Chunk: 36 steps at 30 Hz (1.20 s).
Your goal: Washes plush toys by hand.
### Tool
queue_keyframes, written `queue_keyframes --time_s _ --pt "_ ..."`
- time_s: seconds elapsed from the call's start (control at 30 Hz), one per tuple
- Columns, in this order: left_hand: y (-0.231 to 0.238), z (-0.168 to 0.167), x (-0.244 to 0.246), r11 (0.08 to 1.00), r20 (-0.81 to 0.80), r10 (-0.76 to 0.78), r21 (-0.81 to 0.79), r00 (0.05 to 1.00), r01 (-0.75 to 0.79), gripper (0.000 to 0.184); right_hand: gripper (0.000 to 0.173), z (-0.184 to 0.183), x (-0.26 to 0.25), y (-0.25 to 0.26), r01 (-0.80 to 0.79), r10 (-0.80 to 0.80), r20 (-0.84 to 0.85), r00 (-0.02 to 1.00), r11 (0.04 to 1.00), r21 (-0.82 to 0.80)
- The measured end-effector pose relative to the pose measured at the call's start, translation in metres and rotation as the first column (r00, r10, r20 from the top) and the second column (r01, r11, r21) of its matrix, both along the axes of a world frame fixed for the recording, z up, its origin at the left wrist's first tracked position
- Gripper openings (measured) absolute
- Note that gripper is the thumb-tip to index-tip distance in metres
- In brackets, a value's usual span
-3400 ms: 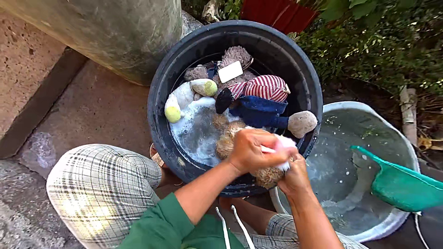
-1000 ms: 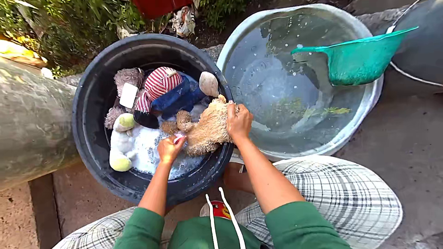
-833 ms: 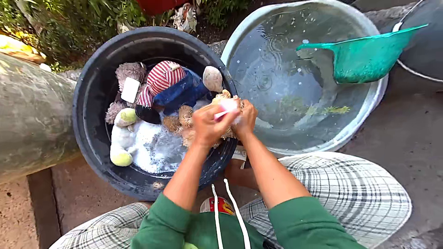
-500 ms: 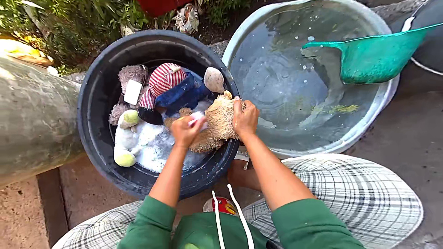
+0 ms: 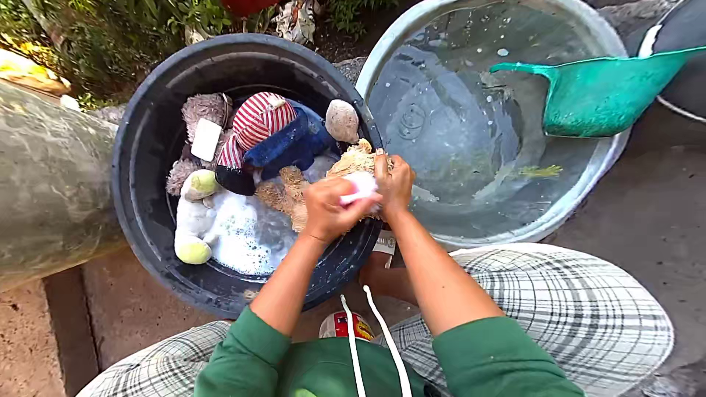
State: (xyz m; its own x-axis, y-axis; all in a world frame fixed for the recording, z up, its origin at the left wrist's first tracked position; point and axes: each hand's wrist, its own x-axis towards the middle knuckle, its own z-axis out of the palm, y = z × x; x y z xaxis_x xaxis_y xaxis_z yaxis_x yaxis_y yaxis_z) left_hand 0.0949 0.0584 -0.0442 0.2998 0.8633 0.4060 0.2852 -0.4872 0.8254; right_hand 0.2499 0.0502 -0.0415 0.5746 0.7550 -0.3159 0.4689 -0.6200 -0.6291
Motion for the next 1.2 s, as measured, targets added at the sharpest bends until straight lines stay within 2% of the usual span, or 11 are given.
queue_keyframes --time_s 0.1,0.2,0.27,0.4,0.5,0.6,0.7,0.8,0.87,1.0,1.2 --pt "0.003 -0.035 -0.026 0.994 -0.285 -0.060 -0.106 0.957 0.030 0.044 0.056 -0.001 -0.001 0.000 -0.005 0.005 -0.009 1.000 0.999 -0.037" --pt "0.023 -0.055 -0.091 0.871 -0.674 -0.162 -0.442 0.721 -0.217 0.058 0.056 0.002 -0.002 0.001 0.020 -0.021 -0.021 1.000 0.998 -0.061" --pt "0.026 -0.041 -0.086 0.883 -0.622 -0.037 -0.387 0.782 -0.266 0.059 0.055 0.002 0.000 0.006 0.026 -0.027 -0.019 0.999 0.999 -0.040" --pt "-0.002 0.021 0.002 0.975 0.156 0.089 -0.213 0.984 -0.055 0.030 0.056 0.003 0.001 0.001 -0.005 0.004 -0.029 1.000 1.000 -0.028" --pt "-0.043 -0.020 -0.017 0.978 -0.208 -0.019 -0.209 0.978 -0.026 0.041 0.058 0.006 -0.002 0.001 -0.010 0.009 -0.021 1.000 0.997 -0.070" --pt "-0.051 -0.051 -0.084 0.817 -0.677 -0.220 -0.521 0.703 -0.247 0.056 0.059 0.007 -0.003 0.001 -0.002 0.001 -0.011 1.000 0.994 -0.114" --pt "-0.037 -0.026 -0.076 0.865 -0.617 -0.090 -0.437 0.782 -0.246 0.053 0.060 0.006 0.001 0.006 -0.020 0.019 -0.023 1.000 0.996 -0.083" --pt "-0.039 0.005 -0.013 0.990 -0.171 0.053 -0.117 0.984 -0.074 0.045 0.061 0.004 -0.001 -0.001 -0.030 0.028 -0.022 0.999 0.996 -0.089" --pt "-0.047 -0.010 -0.005 0.999 -0.214 -0.018 -0.048 0.977 0.008 0.043 0.060 0.006 -0.001 0.003 -0.026 0.025 -0.010 1.000 0.996 -0.084" --pt "-0.062 -0.060 -0.080 0.920 -0.711 -0.356 -0.380 0.606 0.094 0.049 0.060 0.009 -0.001 0.007 -0.012 0.012 0.001 1.000 0.991 -0.135" --pt "-0.045 -0.069 -0.133 0.627 -0.669 -0.742 -0.718 0.049 -0.301 0.060 0.059 0.006 -0.004 0.005 0.009 -0.009 0.001 1.000 0.990 -0.141"
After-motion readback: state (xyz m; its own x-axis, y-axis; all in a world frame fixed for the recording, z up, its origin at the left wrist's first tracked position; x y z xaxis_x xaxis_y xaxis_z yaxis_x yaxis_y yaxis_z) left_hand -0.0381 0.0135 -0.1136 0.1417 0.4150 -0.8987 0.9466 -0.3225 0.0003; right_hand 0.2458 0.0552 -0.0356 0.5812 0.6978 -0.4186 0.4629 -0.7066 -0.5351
